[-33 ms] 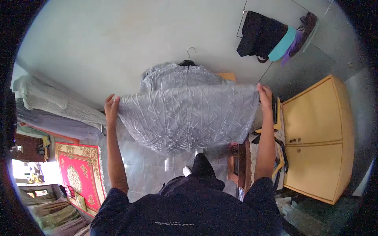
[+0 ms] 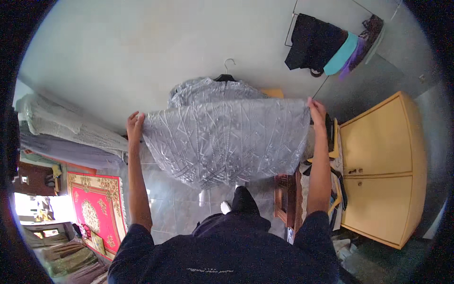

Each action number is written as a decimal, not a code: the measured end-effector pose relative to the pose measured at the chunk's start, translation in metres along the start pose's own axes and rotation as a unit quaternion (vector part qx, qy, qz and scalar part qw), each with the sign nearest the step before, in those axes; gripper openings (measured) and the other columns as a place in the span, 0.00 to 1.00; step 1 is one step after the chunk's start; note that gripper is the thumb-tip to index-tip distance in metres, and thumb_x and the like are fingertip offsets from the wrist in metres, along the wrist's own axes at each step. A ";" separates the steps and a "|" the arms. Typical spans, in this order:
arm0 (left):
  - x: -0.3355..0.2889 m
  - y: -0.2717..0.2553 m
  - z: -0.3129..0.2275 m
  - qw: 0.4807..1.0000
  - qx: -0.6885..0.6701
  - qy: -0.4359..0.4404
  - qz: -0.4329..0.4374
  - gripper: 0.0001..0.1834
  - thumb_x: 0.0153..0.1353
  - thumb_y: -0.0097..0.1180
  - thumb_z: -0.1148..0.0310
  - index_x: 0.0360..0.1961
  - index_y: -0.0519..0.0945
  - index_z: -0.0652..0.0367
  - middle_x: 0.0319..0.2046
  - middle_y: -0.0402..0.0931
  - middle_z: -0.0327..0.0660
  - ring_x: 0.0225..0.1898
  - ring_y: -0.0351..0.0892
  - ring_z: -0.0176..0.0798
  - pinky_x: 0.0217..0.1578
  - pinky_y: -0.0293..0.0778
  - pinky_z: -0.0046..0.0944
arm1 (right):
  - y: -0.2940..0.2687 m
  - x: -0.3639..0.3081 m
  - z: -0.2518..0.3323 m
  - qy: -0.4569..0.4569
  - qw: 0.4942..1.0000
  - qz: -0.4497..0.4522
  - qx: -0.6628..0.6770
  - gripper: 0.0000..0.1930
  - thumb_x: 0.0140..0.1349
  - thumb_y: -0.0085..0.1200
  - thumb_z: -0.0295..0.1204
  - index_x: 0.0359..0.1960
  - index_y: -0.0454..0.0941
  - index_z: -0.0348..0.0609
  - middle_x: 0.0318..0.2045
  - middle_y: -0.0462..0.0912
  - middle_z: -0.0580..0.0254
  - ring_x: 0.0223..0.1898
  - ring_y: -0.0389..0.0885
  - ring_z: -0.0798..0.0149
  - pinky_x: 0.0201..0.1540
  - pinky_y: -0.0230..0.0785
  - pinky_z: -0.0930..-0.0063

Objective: Organizing dresses by placing them on hangers and arranging them on a clothing rack.

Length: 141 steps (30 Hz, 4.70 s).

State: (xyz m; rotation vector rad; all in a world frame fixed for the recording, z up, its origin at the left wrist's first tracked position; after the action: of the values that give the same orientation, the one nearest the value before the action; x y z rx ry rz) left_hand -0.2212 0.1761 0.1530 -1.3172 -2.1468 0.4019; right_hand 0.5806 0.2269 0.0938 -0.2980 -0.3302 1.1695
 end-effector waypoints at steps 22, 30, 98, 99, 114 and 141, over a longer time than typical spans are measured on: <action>-0.094 0.290 -0.058 0.930 0.296 0.105 0.191 0.35 0.67 0.45 0.53 0.73 0.54 0.50 0.74 0.43 0.46 0.75 0.38 0.52 0.70 0.36 0.60 | 0.341 -0.131 0.078 -0.347 0.880 0.284 -0.156 0.26 0.60 0.55 0.38 0.62 0.70 0.56 0.68 0.62 0.55 0.70 0.58 0.49 0.68 0.47 0.44; -0.086 0.291 -0.059 0.946 0.240 0.111 0.189 0.33 0.66 0.48 0.57 0.71 0.58 0.51 0.73 0.48 0.48 0.74 0.42 0.54 0.70 0.40 0.57 | 0.156 -0.011 -0.081 -0.100 0.874 -0.047 -0.474 0.27 0.68 0.46 0.45 0.65 0.66 0.48 0.68 0.62 0.52 0.72 0.52 0.49 0.67 0.40 0.31; -0.206 0.108 0.033 0.946 0.316 0.062 -0.026 0.32 0.67 0.49 0.59 0.66 0.61 0.69 0.71 0.49 0.59 0.73 0.42 0.58 0.70 0.41 0.59 | 0.114 -0.220 -0.068 -0.163 0.948 -0.084 -0.259 0.29 0.68 0.46 0.42 0.68 0.62 0.43 0.70 0.54 0.39 0.72 0.49 0.42 0.68 0.39 0.35; -0.213 0.110 0.028 0.955 0.289 0.072 -0.005 0.32 0.67 0.49 0.61 0.67 0.60 0.68 0.71 0.48 0.59 0.73 0.42 0.59 0.69 0.41 0.59 | 0.160 -0.238 -0.029 -0.203 0.957 -0.006 -0.208 0.28 0.67 0.47 0.40 0.67 0.63 0.45 0.70 0.54 0.40 0.72 0.49 0.42 0.68 0.39 0.36; -0.181 0.135 0.047 0.948 0.318 -0.025 0.012 0.34 0.69 0.44 0.52 0.69 0.57 0.62 0.72 0.46 0.55 0.74 0.39 0.59 0.70 0.34 0.60 | 0.088 -0.111 -0.122 -0.016 0.916 -0.148 -0.373 0.28 0.64 0.50 0.36 0.65 0.64 0.42 0.67 0.61 0.44 0.70 0.54 0.42 0.69 0.36 0.36; 0.044 0.207 0.021 0.922 0.347 0.146 0.088 0.33 0.59 0.59 0.59 0.66 0.66 0.50 0.57 0.71 0.43 0.67 0.58 0.50 0.69 0.30 0.66 | 0.234 0.005 -0.027 -0.164 0.889 0.000 -0.428 0.30 0.60 0.54 0.34 0.66 0.66 0.51 0.66 0.66 0.51 0.71 0.54 0.46 0.67 0.44 0.34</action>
State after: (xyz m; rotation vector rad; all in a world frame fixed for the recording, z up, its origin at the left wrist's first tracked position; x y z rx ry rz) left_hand -0.1024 0.3122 0.0405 -1.0621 -1.4333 0.8826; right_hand 0.3955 0.3153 -0.0229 -0.8706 -1.1516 1.0134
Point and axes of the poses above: each hand's wrist, its own x-axis towards the middle knuckle, its own y-axis out of the palm, z = x × y, the point moved 10 cm from there along x, towards the middle knuckle
